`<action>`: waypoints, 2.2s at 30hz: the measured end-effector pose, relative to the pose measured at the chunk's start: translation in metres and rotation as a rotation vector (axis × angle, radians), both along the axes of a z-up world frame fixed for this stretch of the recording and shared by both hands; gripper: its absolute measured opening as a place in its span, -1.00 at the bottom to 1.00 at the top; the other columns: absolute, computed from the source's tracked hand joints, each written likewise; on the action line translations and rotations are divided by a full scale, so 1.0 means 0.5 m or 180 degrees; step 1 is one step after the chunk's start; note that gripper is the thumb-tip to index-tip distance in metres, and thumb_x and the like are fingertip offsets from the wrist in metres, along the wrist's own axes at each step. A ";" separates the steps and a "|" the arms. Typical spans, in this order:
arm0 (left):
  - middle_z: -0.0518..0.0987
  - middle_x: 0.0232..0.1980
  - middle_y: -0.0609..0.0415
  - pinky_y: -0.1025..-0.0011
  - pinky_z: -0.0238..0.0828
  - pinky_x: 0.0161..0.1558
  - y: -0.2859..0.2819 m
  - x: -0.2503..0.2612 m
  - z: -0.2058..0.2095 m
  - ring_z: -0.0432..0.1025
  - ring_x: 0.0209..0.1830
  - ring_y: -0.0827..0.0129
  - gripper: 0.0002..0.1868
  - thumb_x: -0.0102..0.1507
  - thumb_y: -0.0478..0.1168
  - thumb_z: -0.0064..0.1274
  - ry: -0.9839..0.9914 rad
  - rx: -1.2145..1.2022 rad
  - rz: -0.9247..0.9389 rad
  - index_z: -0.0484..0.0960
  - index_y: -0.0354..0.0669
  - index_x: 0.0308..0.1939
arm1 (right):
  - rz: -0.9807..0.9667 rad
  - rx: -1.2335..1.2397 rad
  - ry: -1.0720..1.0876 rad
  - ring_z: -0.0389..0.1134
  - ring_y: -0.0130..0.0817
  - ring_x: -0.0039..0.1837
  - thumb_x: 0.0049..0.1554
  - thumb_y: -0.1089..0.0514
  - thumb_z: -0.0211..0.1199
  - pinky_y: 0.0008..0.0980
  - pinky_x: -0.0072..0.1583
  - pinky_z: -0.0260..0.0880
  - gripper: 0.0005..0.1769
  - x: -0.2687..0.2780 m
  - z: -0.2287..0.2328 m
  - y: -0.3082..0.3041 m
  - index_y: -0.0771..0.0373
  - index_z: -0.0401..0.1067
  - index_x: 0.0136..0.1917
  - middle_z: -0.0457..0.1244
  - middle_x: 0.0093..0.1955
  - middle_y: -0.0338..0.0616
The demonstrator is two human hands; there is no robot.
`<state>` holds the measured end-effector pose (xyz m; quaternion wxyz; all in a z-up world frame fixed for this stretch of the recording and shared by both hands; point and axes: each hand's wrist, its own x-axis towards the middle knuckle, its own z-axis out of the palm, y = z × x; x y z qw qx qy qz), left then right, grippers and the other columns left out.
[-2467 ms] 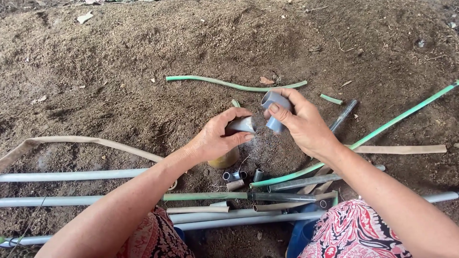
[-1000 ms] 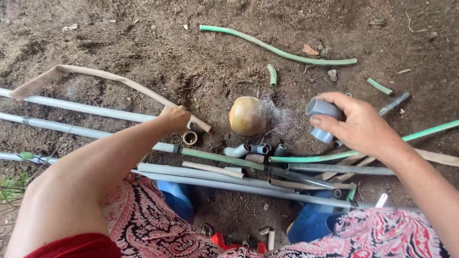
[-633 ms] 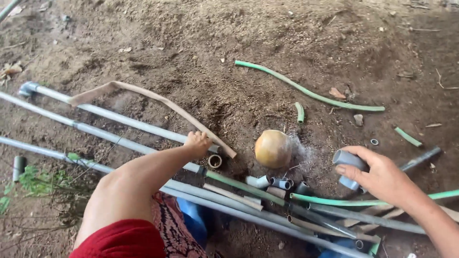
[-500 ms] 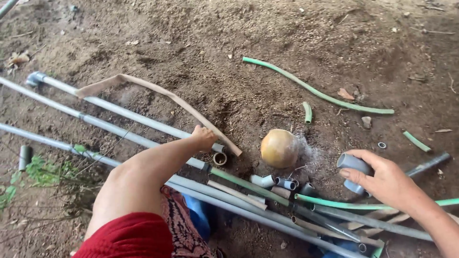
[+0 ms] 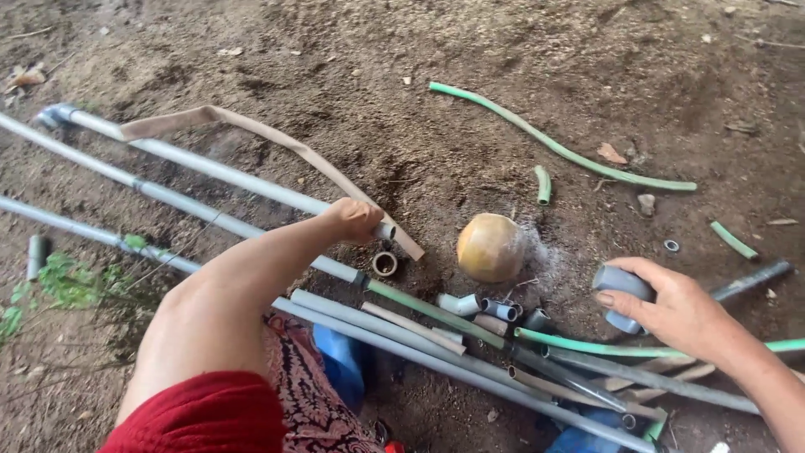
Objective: The person assembles a plumbing system by connecting various PVC pipes and fittings. They insert a long pipe into a T-junction, attach elbows, and connect a green hose to the assembly.
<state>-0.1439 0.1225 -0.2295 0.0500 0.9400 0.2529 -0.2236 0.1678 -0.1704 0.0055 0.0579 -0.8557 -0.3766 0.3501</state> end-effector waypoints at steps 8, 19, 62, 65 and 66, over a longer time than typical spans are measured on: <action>0.59 -0.35 0.08 0.39 0.49 -0.49 -0.032 0.100 0.060 0.50 -0.46 0.42 -0.73 0.31 -0.13 -0.33 0.0198 -0.0276 -0.0127 0.48 -0.14 -0.20 | 0.0331 0.0303 0.0115 0.33 -0.52 -0.05 0.00 -0.04 0.20 -0.52 0.05 0.27 -0.53 0.051 -0.053 -0.034 -0.01 0.36 0.20 0.37 -0.05 -0.35; 0.61 -0.34 -0.01 0.31 0.53 -0.22 -0.197 0.237 0.366 0.55 -0.28 0.23 -0.59 0.09 0.15 -0.08 -0.0910 -0.0491 -0.0012 0.56 -0.09 -0.31 | 0.0469 0.1097 0.0572 0.37 -0.07 0.08 0.05 0.05 0.15 -0.11 0.13 0.37 -0.46 0.000 0.061 -0.032 0.12 0.19 0.29 0.31 0.03 0.11; 0.56 -0.35 0.01 0.36 0.58 -0.43 -0.322 0.388 0.408 0.54 -0.42 0.28 -0.70 0.29 -0.06 -0.17 -0.1131 -0.0302 -0.0490 0.44 -0.10 0.02 | -0.0082 0.2400 0.0932 0.18 -0.45 -0.50 0.22 -0.03 -0.05 -0.60 -0.44 0.22 -0.71 0.019 -0.046 0.003 0.20 0.33 -0.01 0.12 -0.54 -0.14; 0.57 -0.30 -0.09 0.38 0.59 -0.45 -0.329 0.383 0.420 0.56 -0.37 0.21 -0.72 0.29 -0.15 -0.16 -0.0983 -0.0505 -0.0438 0.43 -0.19 0.03 | -0.0109 0.2276 0.0973 0.15 -0.46 -0.56 0.21 -0.03 -0.06 -0.61 -0.48 0.17 -0.71 0.016 -0.052 0.003 0.20 0.33 -0.03 0.11 -0.60 -0.17; 0.57 -0.31 -0.09 0.37 0.58 -0.46 -0.329 0.383 0.415 0.56 -0.38 0.21 -0.72 0.28 -0.15 -0.16 -0.0997 -0.0455 -0.0525 0.42 -0.20 0.01 | -0.0135 0.2257 0.1061 0.16 -0.46 -0.56 0.21 -0.03 -0.05 -0.60 -0.48 0.16 -0.71 0.016 -0.056 0.004 0.22 0.33 -0.03 0.11 -0.60 -0.15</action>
